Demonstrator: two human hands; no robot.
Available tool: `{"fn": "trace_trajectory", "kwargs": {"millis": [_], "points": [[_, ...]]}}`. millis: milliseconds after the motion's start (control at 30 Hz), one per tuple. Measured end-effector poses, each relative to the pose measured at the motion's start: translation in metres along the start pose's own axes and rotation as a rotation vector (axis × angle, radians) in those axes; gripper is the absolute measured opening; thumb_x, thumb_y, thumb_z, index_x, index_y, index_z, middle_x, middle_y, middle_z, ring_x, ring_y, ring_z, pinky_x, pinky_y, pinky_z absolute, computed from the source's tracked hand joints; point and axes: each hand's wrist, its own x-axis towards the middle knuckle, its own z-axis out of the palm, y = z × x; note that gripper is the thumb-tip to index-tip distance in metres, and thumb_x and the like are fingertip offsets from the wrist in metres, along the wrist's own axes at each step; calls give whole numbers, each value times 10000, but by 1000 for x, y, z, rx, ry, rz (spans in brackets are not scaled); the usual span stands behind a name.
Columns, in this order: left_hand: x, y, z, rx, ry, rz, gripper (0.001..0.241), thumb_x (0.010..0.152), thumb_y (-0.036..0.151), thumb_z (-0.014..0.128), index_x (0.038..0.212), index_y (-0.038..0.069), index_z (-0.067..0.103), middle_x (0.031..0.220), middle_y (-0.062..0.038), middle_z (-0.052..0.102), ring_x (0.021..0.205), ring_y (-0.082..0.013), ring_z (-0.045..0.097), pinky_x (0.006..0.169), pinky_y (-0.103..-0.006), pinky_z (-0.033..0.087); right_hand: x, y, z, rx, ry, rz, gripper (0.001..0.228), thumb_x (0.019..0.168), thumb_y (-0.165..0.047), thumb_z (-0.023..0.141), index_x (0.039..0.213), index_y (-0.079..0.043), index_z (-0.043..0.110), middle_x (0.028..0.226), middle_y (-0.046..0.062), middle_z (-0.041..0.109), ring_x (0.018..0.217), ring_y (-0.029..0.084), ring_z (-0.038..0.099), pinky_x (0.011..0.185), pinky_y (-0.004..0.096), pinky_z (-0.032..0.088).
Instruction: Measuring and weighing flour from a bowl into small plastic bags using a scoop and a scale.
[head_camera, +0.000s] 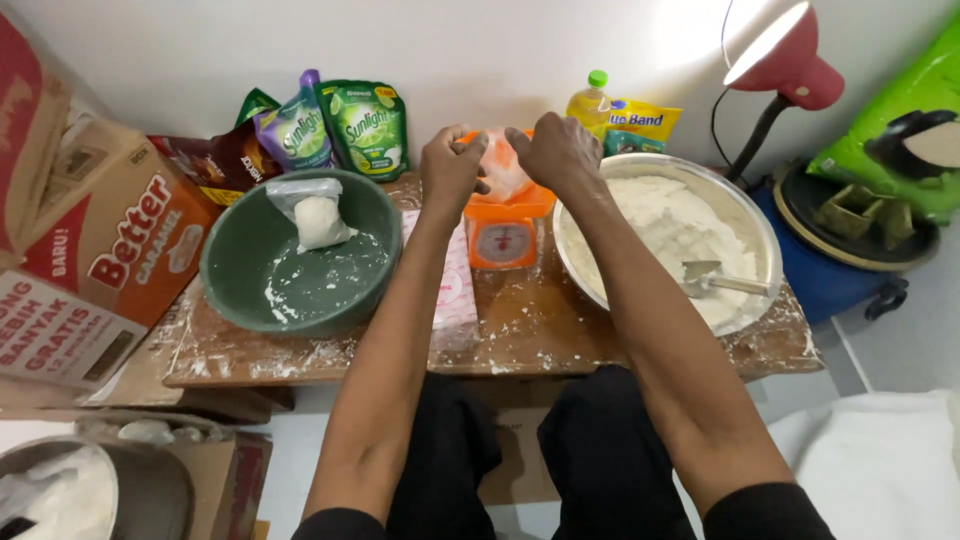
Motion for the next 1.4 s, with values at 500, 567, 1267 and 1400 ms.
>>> {"fn": "trace_trajectory", "kwargs": {"millis": [500, 567, 1267, 1400], "points": [[-28, 1, -11, 7, 46, 64, 453, 953, 213, 671, 1319, -45, 608, 641, -87, 647, 435, -173, 687, 444, -250, 560, -11, 42, 28, 79, 49, 24, 711, 1056, -642, 319, 1106, -74, 743, 1093, 236, 725, 1162, 451, 661, 958, 571, 529], [-30, -7, -16, 12, 55, 57, 448, 954, 226, 672, 1310, -42, 618, 645, -87, 648, 439, -171, 685, 450, -257, 550, -10, 53, 33, 86, 67, 16, 679, 1062, -596, 321, 1101, -66, 742, 1086, 251, 719, 1156, 465, 658, 956, 579, 526], [-97, -15, -44, 41, 59, 51, 325, 913, 166, 681, 1170, -32, 700, 719, -118, 686, 431, -157, 660, 366, -270, 548, -91, 64, 44, 37, 78, 47, 474, 1003, -365, 423, 1153, -78, 769, 1049, 281, 733, 1097, 496, 689, 917, 579, 546], [-88, -17, -40, -31, 40, 88, 358, 914, 119, 680, 1212, -78, 669, 759, -135, 656, 465, -162, 653, 358, -281, 540, -88, 56, 38, 46, 59, 22, 499, 989, -390, 421, 1171, -62, 749, 1066, 308, 721, 1111, 523, 671, 935, 598, 534]]}}
